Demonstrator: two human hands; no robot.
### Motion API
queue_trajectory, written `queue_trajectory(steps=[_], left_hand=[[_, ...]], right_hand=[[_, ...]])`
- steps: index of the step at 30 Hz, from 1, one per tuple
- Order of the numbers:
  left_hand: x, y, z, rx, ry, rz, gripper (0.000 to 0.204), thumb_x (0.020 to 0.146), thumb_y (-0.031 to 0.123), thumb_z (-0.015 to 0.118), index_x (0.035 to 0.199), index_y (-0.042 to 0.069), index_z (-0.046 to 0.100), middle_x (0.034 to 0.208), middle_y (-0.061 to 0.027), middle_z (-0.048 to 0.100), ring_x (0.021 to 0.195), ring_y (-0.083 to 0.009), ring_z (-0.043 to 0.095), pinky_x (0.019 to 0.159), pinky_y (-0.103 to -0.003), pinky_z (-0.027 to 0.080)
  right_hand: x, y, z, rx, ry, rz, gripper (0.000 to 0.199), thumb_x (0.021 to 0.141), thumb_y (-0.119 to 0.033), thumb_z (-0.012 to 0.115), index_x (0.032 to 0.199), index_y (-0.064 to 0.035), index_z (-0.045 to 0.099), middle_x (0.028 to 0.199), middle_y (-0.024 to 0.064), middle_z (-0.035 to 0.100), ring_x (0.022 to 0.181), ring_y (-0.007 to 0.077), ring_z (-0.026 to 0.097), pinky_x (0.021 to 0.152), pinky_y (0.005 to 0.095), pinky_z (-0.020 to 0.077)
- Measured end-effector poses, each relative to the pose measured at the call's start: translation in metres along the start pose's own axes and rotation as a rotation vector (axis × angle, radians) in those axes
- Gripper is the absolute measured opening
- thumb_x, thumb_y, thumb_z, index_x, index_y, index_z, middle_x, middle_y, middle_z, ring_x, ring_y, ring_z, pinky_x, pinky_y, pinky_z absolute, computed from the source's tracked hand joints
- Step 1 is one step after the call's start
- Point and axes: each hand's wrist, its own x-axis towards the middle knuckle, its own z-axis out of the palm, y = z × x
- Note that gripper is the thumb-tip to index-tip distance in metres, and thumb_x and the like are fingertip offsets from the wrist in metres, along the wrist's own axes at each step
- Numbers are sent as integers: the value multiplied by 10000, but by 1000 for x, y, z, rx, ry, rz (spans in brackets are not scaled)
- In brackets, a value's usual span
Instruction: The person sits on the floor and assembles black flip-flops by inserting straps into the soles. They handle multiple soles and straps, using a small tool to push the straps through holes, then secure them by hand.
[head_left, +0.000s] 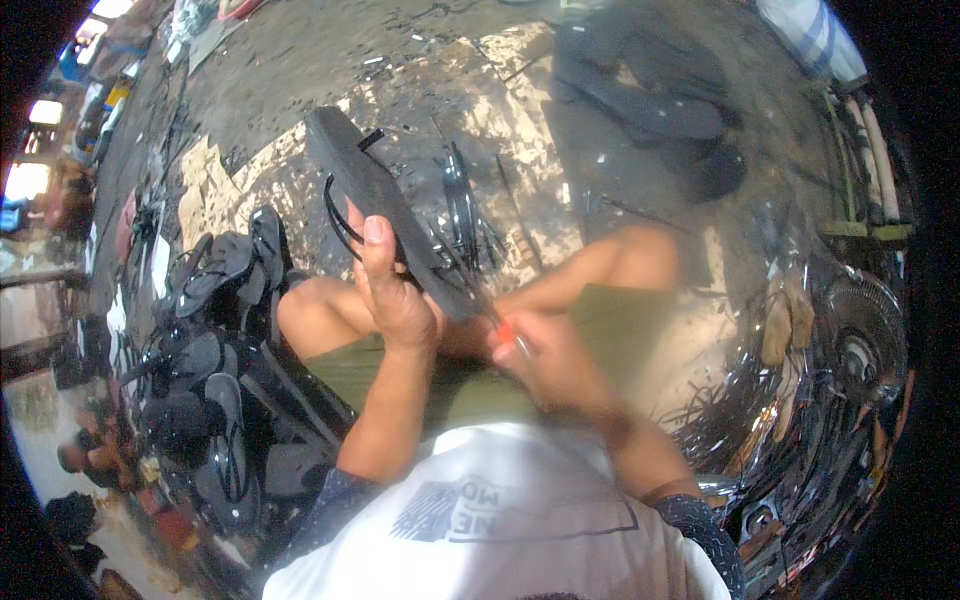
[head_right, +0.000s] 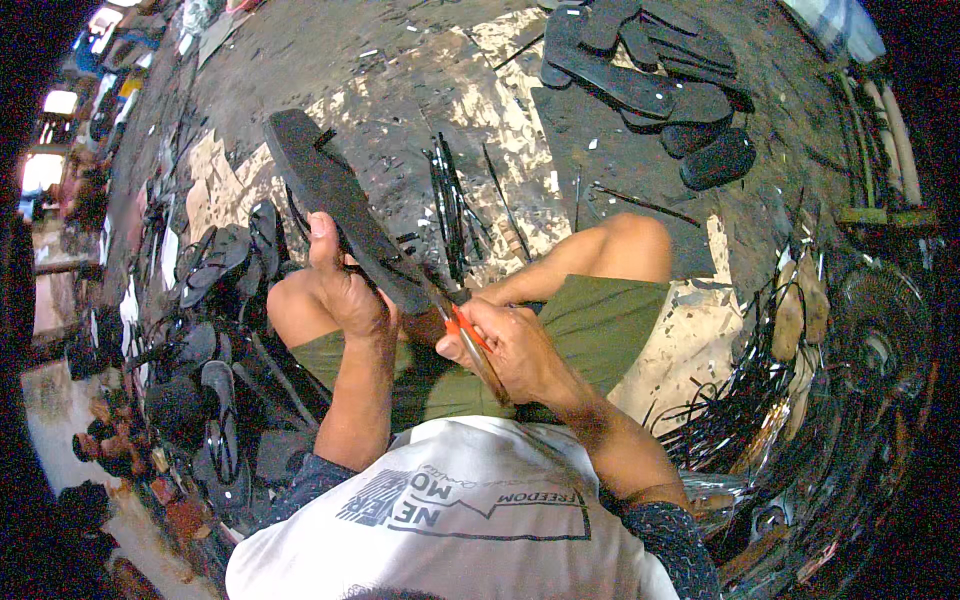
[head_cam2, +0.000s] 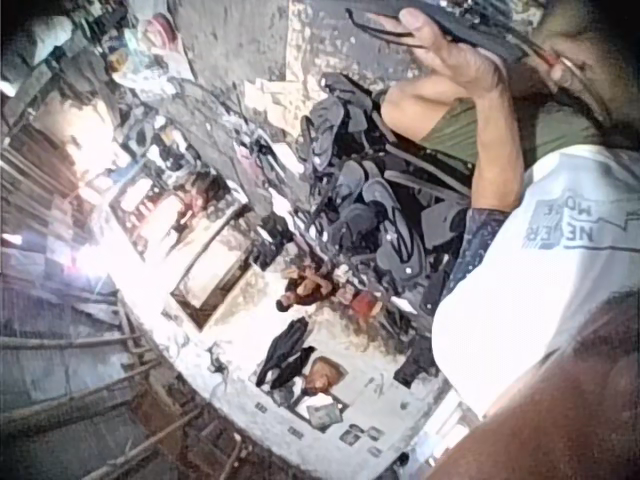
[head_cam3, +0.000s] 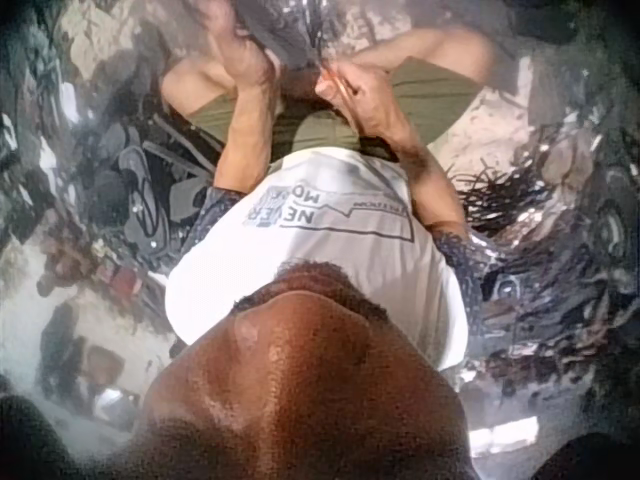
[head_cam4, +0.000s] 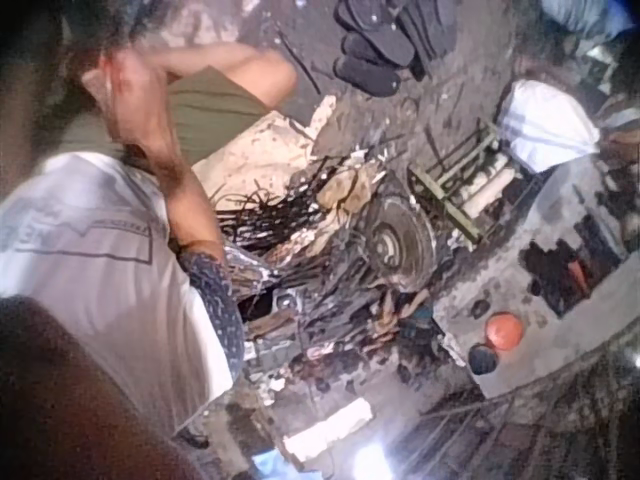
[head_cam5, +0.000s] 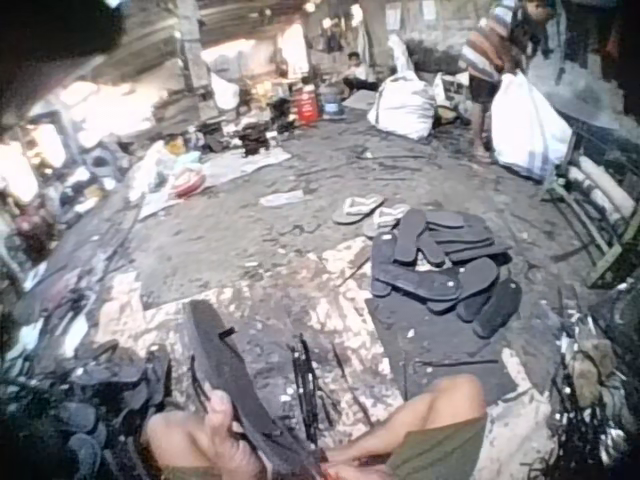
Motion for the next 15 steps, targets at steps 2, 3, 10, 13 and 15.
queue_trajectory(steps=[2, 3, 10, 13, 15], left_hand=[[6, 1, -9, 41, 42, 11, 641, 1019, 267, 583, 1564, 18, 356, 1362, -129, 579, 1222, -233, 587, 1071, -379, 471], [11, -1, -16, 89, 102, 32, 641, 1013, 262, 600, 1558, 14, 370, 1381, -133, 572, 1249, -239, 574, 1094, -383, 451], [19, 194, -68, 1373, 334, 475, 648, 852, 325, 838, 1347, -6, 581, 1212, -180, 662, 1116, -260, 627, 1011, -392, 482], [-2, 286, -120, 2018, 568, 596, 671, 904, 332, 783, 1449, 33, 528, 1433, -191, 582, 1319, -319, 554, 1144, -414, 392], [-27, 357, -219, 2218, 523, 469, 840, 967, 462, 692, 1605, 55, 326, 1634, -198, 364, 1488, -341, 377, 1230, -413, 286]], right_hand=[[-4, -4, -4, 17, -44, 36, 410, 970, -406, 706, 1094, -17, 673, 828, 169, 679, 774, 252, 688, 711, 386, 534], [-8, 13, -2, -99, 66, -67, 365, 960, -370, 722, 1072, -23, 687, 831, 141, 686, 773, 206, 678, 713, 362, 536], [-68, 167, -213, -603, 603, 306, 430, 1047, -381, 572, 1290, -38, 667, 1128, 130, 716, 893, 260, 696, 816, 403, 539], [-131, 217, -286, -646, 622, 751, 541, 1007, -471, 603, 1313, -28, 648, 1034, 224, 733, 935, 356, 718, 834, 464, 539], [-144, 250, -321, -979, 469, 902, 530, 981, -488, 622, 1210, -14, 692, 1034, 260, 727, 969, 414, 703, 830, 493, 534]])
